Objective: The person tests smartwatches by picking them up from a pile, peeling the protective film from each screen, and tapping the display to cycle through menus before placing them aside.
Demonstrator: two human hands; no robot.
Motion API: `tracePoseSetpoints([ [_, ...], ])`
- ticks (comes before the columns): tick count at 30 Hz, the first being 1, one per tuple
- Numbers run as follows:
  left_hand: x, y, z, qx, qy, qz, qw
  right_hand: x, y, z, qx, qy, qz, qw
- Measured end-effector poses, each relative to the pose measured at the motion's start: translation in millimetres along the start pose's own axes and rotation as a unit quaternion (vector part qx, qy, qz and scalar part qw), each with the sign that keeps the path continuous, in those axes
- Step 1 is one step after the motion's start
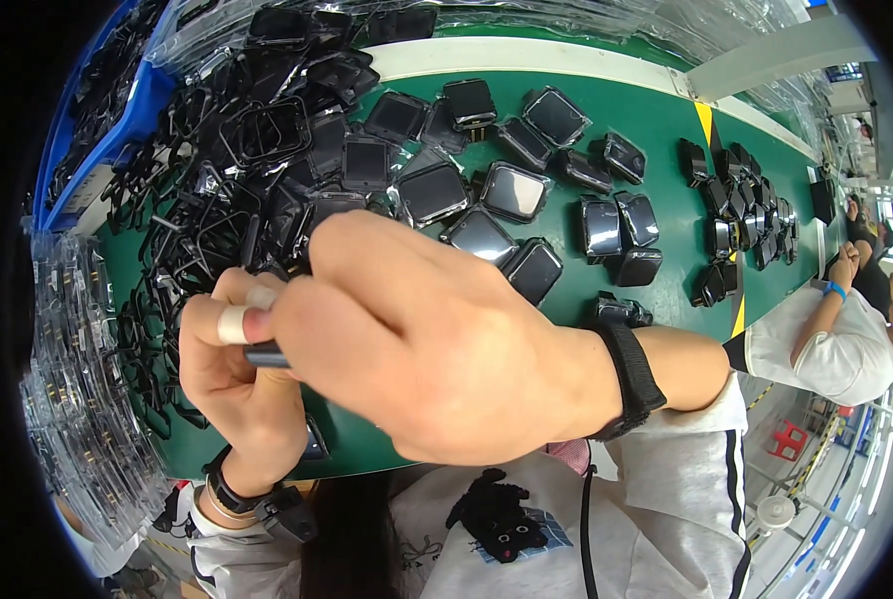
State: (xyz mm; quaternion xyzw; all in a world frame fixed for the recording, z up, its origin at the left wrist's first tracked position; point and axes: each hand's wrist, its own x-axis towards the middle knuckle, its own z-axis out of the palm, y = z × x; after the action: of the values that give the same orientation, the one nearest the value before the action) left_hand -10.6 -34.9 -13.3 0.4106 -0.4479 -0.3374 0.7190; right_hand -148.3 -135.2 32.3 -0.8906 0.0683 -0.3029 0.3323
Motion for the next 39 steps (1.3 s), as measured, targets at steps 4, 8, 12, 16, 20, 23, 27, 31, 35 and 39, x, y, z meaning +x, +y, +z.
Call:
tracePoseSetpoints([
  [4, 5.2, 0.2, -3.3, -0.009, 0.004, -0.013, 1.0, 3.6, 9.1, -9.8, 0.036, -0.003, 0.003, 0.999],
  [8, 8.0, 0.7, -6.7, 0.038, -0.005, -0.017, 0.999, 11.7, 6.7, -16.1, 0.059, -0.01, 0.044, 0.997],
  [12, 3.8, 9.5, -4.4, 0.12, -0.077, 0.003, 0.99, 6.5, 7.0, -12.5, -0.005, -0.006, 0.01, 1.0],
  [16, 0.0, 17.9, -8.1, 0.193, -0.124, 0.035, 0.973, 0.2, -5.9, -1.3, -0.043, 0.009, -0.02, 0.999],
  [20, -2.9, 19.3, 3.8, 0.096, -0.078, 0.052, 0.991, -4.9, -13.1, 13.0, -0.077, 0.109, -0.09, 0.987],
  [23, -11.8, 18.8, -2.6, 0.099, -0.092, 0.042, 0.99, 1.6, -25.2, 9.9, -0.054, 0.058, -0.007, 0.997],
  [27, -18.1, 12.3, 10.8, 0.071, -0.035, 0.038, 0.996, 1.8, -17.2, 16.5, -0.022, 0.059, 0.027, 0.998],
  [31, -0.9, 8.8, -4.3, -0.045, -0.068, -0.011, 0.997, 3.7, -13.2, 7.9, -0.018, 0.065, 0.047, 0.997],
  [35, -3.5, 15.8, -8.6, -0.045, 0.002, -0.151, 0.987, 5.9, 7.0, -1.2, 0.08, 0.021, 0.065, 0.994],
  [39, -1.6, 14.0, -0.8, -0.049, 0.033, -0.162, 0.985, 4.1, 13.1, -5.5, 0.134, 0.008, 0.073, 0.988],
])
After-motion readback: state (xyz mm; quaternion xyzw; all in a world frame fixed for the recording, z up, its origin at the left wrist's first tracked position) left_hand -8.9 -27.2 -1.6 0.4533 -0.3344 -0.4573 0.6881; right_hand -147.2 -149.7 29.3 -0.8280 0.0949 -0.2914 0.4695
